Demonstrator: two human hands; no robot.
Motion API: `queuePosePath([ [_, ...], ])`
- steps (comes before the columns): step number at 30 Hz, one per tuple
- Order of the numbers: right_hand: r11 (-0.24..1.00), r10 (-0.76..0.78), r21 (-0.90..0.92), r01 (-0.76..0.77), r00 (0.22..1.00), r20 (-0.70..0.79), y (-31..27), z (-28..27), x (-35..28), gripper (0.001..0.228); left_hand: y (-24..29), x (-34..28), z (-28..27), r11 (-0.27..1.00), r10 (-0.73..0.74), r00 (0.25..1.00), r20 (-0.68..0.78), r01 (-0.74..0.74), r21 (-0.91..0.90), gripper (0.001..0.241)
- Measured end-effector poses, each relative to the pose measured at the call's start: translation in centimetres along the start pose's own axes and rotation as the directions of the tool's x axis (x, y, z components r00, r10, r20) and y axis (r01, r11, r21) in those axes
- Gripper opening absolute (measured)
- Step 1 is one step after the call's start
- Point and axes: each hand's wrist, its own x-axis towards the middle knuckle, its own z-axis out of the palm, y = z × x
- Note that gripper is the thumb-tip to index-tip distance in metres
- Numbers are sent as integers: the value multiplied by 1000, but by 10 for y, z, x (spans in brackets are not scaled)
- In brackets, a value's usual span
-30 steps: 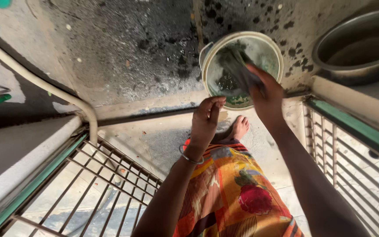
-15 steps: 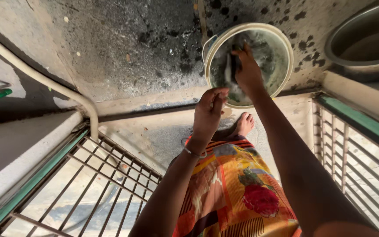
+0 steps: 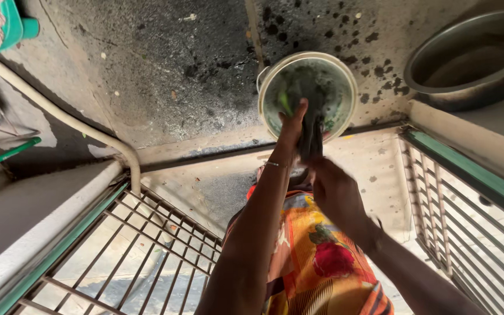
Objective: The person washes a cloth in a bucket of soapy water and wipes down the metal bars and surfaces of a gate.
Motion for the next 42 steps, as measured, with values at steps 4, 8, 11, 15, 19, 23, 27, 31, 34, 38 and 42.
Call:
queuePosePath([
  [4, 999, -47, -10, 47, 999, 1, -41, -56, -12, 44, 2, 7, 9, 991, -15, 997, -70, 6, -136, 83],
  [8, 995, -74, -64, 71, 996, -42, -6, -46, 5, 43, 19, 3, 2, 999, -32, 994, -108, 32, -7, 87],
  [11, 994, 30, -100, -33, 999, -27, 76, 28, 47, 32, 32, -5, -7, 983, -63, 983, -171, 91, 158, 94],
  [15, 971, 95, -225, -85, 995, 32, 204, 135, 106, 52, 32, 6, -35, 978, -48, 988, -144, 75, 194, 105],
  [19, 881, 305, -430, -199, 932, 193, 267, 189, 145, 43, 27, 2, -46, 990, -78, 989, -123, 92, 107, 108],
  [23, 971, 202, -147, -189, 976, 78, 185, 131, 102, 41, 25, -4, -28, 992, -105, 990, -89, 111, 65, 107],
  [27, 991, 127, 14, -130, 982, 143, 45, 25, 31, 49, 14, 12, -27, 989, -1, 968, 250, 37, -140, 90],
  [31, 992, 121, -60, -109, 963, 239, -34, -58, 9, 46, -12, 65, -52, 940, -187, 947, 261, 250, -234, 44],
  [34, 996, -25, -76, 41, 979, 202, -45, -83, 10, 49, -16, 85, -56, 968, -158, 957, 245, 199, -153, 24],
  [38, 960, -68, -268, 77, 997, 44, 21, -61, 52, 47, -20, 90, -67, 988, 53, 985, 161, -28, -154, 7],
  [42, 998, -24, -57, 18, 993, -114, 114, 17, 63, 47, -15, 68, -73, 997, -66, 991, 113, 71, -38, 22],
])
